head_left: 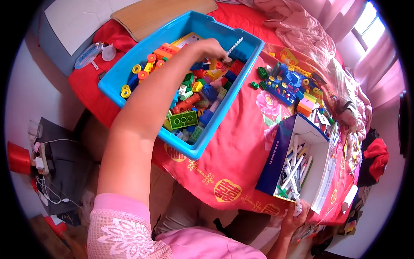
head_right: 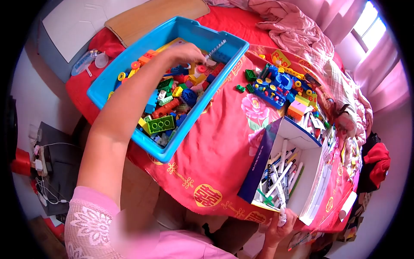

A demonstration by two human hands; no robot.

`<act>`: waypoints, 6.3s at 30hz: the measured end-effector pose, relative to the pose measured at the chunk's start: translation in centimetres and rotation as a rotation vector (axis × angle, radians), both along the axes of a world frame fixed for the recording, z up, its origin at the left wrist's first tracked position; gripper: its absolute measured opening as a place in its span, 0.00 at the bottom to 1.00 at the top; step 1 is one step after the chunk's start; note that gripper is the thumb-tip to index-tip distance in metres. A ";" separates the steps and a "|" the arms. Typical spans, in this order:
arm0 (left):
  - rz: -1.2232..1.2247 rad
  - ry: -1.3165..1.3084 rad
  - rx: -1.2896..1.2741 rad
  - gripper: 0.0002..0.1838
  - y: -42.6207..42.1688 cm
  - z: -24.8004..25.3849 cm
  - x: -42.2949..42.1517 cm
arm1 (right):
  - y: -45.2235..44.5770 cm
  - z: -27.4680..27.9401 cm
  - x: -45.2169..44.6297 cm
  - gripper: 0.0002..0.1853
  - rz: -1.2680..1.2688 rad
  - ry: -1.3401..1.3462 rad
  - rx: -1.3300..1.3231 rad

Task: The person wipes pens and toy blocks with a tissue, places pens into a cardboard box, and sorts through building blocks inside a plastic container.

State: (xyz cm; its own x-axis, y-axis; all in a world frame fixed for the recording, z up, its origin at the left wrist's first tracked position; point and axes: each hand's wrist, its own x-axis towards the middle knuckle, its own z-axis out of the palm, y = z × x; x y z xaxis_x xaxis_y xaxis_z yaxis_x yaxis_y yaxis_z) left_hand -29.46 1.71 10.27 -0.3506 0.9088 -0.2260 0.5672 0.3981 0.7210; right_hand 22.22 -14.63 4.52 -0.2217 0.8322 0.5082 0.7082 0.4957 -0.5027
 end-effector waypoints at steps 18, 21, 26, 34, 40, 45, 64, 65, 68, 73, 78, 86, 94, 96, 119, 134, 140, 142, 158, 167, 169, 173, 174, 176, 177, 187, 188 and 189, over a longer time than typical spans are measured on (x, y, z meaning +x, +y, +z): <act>-0.414 -1.020 -0.121 0.12 -10.1 4.4 24.9 | 0.3 1.1 0.5 0.09 -0.004 0.152 -0.018; -0.557 -0.569 -0.034 0.18 -10.4 5.0 26.7 | 0.1 0.9 1.0 0.10 0.020 0.190 -0.039; -0.176 -0.107 0.583 0.16 -4.7 5.6 15.0 | 0.3 0.7 1.3 0.09 0.032 0.206 -0.039; -0.429 -0.035 0.019 0.18 -1.0 -5.8 1.8 | 0.7 0.4 0.8 0.10 -0.004 0.174 0.025; -0.120 0.074 -0.411 0.21 -1.2 0.3 7.7 | 0.7 -0.1 0.4 0.09 -0.007 0.125 0.022; -0.109 0.130 -0.507 0.25 3.4 -6.0 2.9 | 0.5 0.2 -0.1 0.09 -0.019 0.086 0.018; -0.122 0.834 -0.169 0.10 -4.3 1.2 -2.3 | 0.3 0.3 -0.2 0.08 -0.002 0.088 0.035; -0.152 0.955 -0.259 0.12 -5.0 1.8 -1.2 | 0.2 0.4 -0.3 0.08 0.001 0.104 0.008; -0.154 1.010 -0.279 0.13 -7.1 2.4 0.3 | -0.1 0.7 -0.3 0.07 0.013 0.135 -0.028; -0.140 0.604 0.016 0.14 -6.2 2.6 -0.1 | -0.2 0.7 -0.1 0.08 0.032 0.102 0.016; -0.039 0.510 0.024 0.23 -2.2 1.2 3.6 | -0.3 0.6 -0.2 0.06 0.031 0.084 -0.004; -0.080 0.718 -0.203 0.17 2.1 -3.7 4.1 | 0.1 0.4 -0.6 0.07 0.003 0.034 0.010; 0.080 0.724 -0.027 0.19 1.8 -4.8 3.2 | 0.1 0.0 -0.3 0.08 -0.018 0.066 -0.014; -0.037 0.662 -0.159 0.18 0.8 -2.6 3.4 | 0.0 -0.1 -0.2 0.08 -0.022 0.069 -0.018; -0.162 -0.350 -0.465 0.03 3.4 -4.6 1.1 | 0.0 -0.3 -0.7 0.08 -0.010 0.065 -0.006; -0.487 -0.652 0.142 0.20 -5.0 11.9 14.0 | 0.0 0.7 -0.7 0.08 0.009 0.073 0.045; -0.526 -0.048 0.348 0.21 -7.7 12.0 15.7 | -0.2 0.4 0.0 0.08 0.061 0.114 0.095; -0.499 0.507 0.330 0.18 -8.0 10.5 10.6 | -0.3 0.1 0.3 0.08 0.066 0.127 0.092; -0.357 0.883 -0.019 0.30 -10.5 0.2 -0.9 | -0.4 -0.2 -0.8 0.07 0.014 0.125 0.070; -0.303 0.810 0.274 0.24 -7.8 2.6 -0.2 | -0.2 -0.6 -0.6 0.08 -0.012 0.082 0.019; -0.513 0.645 0.148 0.26 -9.1 4.0 1.7 | -0.1 -0.7 -0.4 0.08 -0.014 0.070 0.012; -0.771 0.740 -0.132 0.34 -13.2 0.3 5.8 | -0.1 -0.8 -0.5 0.08 -0.016 0.087 0.001; -0.704 0.864 -0.150 0.36 -13.9 -0.6 6.4 | -0.1 -0.9 -0.5 0.08 -0.012 0.093 0.000; -0.688 0.961 -0.068 0.37 -13.0 -1.2 5.2 | 0.0 -1.1 -0.4 0.08 -0.010 0.103 0.004; -0.690 0.953 -0.001 0.34 -12.3 -1.5 4.3 | -0.1 -1.0 -0.3 0.08 -0.005 0.092 0.000; -0.254 0.826 0.360 0.30 -11.0 1.1 -0.7 | 0.0 -1.2 -0.1 0.09 0.011 0.060 0.007; -0.228 0.832 0.405 0.31 -11.0 0.7 -1.8 | 0.0 -1.2 -0.1 0.09 0.009 0.057 0.007; -0.184 0.881 0.451 0.30 -11.2 0.8 -1.6 | 0.0 -1.3 0.0 0.09 0.006 0.054 0.007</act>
State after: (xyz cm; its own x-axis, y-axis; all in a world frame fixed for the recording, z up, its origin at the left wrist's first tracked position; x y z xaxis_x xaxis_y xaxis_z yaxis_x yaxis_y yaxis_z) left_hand -31.06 -9.46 11.03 -0.0722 0.9024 0.4248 0.9961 0.0439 0.0762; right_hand 22.17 -14.62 3.24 -0.1982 0.8273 0.5257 0.6772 0.5033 -0.5367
